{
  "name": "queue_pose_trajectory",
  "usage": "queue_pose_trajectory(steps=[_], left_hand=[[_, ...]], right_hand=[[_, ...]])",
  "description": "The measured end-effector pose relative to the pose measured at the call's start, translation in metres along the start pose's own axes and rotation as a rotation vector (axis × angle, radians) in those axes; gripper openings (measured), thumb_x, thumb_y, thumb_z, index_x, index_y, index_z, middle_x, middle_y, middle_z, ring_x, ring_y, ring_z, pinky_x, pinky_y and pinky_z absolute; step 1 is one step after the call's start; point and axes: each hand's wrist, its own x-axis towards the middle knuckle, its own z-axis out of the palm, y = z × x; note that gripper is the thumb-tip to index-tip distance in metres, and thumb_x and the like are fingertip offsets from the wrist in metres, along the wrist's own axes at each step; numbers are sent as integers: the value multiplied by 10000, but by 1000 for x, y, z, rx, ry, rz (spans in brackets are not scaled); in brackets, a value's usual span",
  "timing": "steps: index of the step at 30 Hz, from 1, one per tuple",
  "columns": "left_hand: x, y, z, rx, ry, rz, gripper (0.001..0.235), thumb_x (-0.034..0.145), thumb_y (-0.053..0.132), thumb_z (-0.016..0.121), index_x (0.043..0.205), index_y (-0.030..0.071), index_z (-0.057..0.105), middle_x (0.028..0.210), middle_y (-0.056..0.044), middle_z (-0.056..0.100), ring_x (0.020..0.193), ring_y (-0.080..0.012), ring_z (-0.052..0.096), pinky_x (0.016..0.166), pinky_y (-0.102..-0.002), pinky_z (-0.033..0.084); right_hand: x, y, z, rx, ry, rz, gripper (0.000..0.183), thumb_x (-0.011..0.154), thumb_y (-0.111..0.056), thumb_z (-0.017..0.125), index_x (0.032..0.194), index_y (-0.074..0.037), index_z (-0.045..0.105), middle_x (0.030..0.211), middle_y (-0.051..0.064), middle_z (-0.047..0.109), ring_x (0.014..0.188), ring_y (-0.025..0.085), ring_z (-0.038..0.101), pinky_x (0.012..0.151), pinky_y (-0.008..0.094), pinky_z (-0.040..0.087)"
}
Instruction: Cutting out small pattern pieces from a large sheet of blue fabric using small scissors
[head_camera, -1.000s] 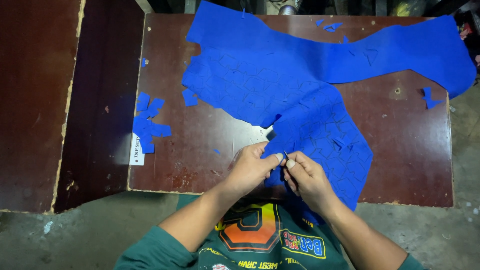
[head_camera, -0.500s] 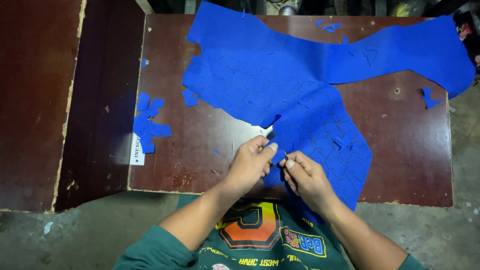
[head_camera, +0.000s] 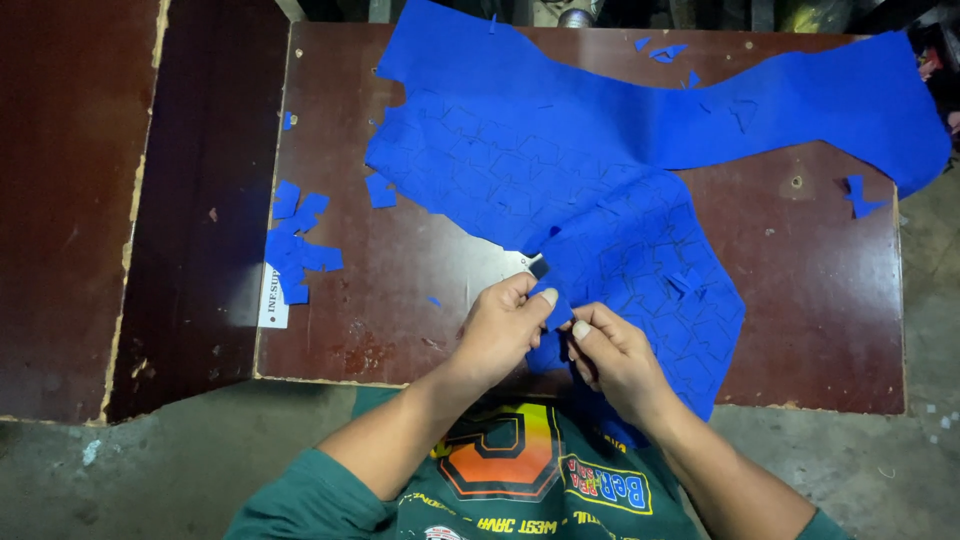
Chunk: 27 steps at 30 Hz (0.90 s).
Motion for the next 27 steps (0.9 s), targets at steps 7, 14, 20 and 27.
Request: queue_pose_trajectory(steps=[7,14,20,27], left_hand=[[2,-7,-1,-64,-5,28,246,973,172,611,789,15,653,478,-92,541,466,-127,531,469,-211,458],[0,-3,-2,80,-24,-25,254,945,237,648,742,87,684,469,-59,577,471,-148,579,495,-245,483],[-5,9,-5,142,-17,-51,261,922,295,671,724,126,688,473,-40,596,498,-149,612,534,-256,506],[-4,7,-4,149,-24,-43,253,919,275,656,721,119,677,479,-37,592,531,-155,612,569,-265,500]], right_hand=[[-1,-4,-1,-6,-21,-14,259,987,-146,486,983,10,693,407,118,504,304,182,480,335,261,364],[3,-18,0,-137,-45,-21,301,994,-179,499,834,-29,705,392,103,535,327,180,513,364,264,402],[4,-17,1,-172,-24,-18,301,1001,-186,509,821,-28,691,397,102,531,346,183,505,387,274,407],[3,-16,1,-187,-18,-26,295,1006,-180,511,827,-30,693,414,94,532,352,169,504,393,270,427]])
